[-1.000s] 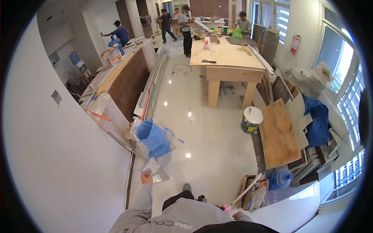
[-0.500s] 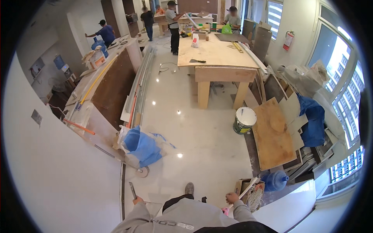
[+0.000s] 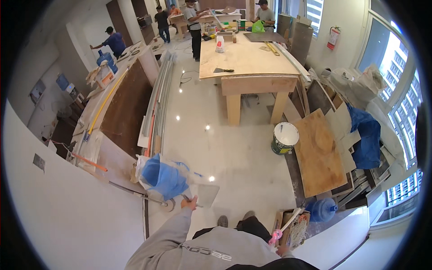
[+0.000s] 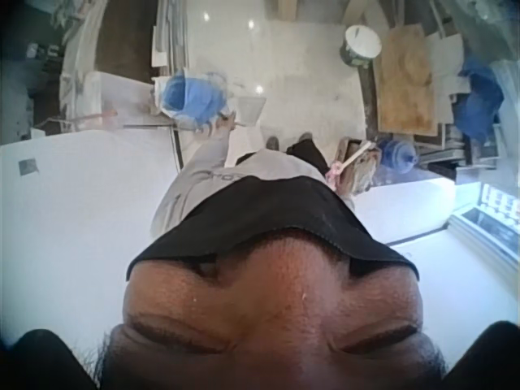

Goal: The person sweeps debris on the floor using a broom and dustpan, then empties the collected debris into a blue plastic bag. The person also picks up a piece of wood and places it into the bag.

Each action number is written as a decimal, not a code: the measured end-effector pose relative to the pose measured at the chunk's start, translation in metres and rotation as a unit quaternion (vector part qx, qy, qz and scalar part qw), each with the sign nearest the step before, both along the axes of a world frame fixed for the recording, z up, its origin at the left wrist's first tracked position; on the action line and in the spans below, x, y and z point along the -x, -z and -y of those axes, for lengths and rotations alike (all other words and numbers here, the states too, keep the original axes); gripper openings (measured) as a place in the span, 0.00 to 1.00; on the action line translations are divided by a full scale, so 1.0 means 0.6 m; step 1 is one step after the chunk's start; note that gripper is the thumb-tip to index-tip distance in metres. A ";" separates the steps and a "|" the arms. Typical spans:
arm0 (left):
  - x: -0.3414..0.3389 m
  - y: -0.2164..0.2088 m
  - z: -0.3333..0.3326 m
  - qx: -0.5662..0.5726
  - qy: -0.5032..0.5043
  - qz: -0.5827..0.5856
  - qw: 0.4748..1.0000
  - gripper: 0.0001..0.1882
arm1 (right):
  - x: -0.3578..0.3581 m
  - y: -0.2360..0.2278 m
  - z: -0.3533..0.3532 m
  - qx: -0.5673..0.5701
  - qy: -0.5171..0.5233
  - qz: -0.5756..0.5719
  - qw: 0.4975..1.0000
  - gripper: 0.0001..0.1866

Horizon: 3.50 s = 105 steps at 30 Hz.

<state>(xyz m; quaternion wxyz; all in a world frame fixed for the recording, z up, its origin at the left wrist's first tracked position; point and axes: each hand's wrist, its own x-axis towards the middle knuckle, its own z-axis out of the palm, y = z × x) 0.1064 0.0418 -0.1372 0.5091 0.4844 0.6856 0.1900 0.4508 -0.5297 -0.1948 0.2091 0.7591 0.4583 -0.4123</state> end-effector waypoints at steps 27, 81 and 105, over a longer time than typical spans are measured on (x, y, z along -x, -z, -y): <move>-0.186 -0.091 -0.223 0.041 -0.141 0.152 0.977 0.30 | -0.287 0.073 -0.079 -0.209 0.598 0.004 0.774 0.17; -0.489 -0.269 -0.103 -0.020 0.530 -0.258 0.808 0.18 | -0.219 0.382 -0.122 -0.076 0.945 -0.307 -0.087 0.27; -0.035 -0.125 -0.073 -0.151 0.489 0.075 0.856 0.19 | 0.248 0.189 -0.048 -0.318 0.838 -0.373 -0.242 0.08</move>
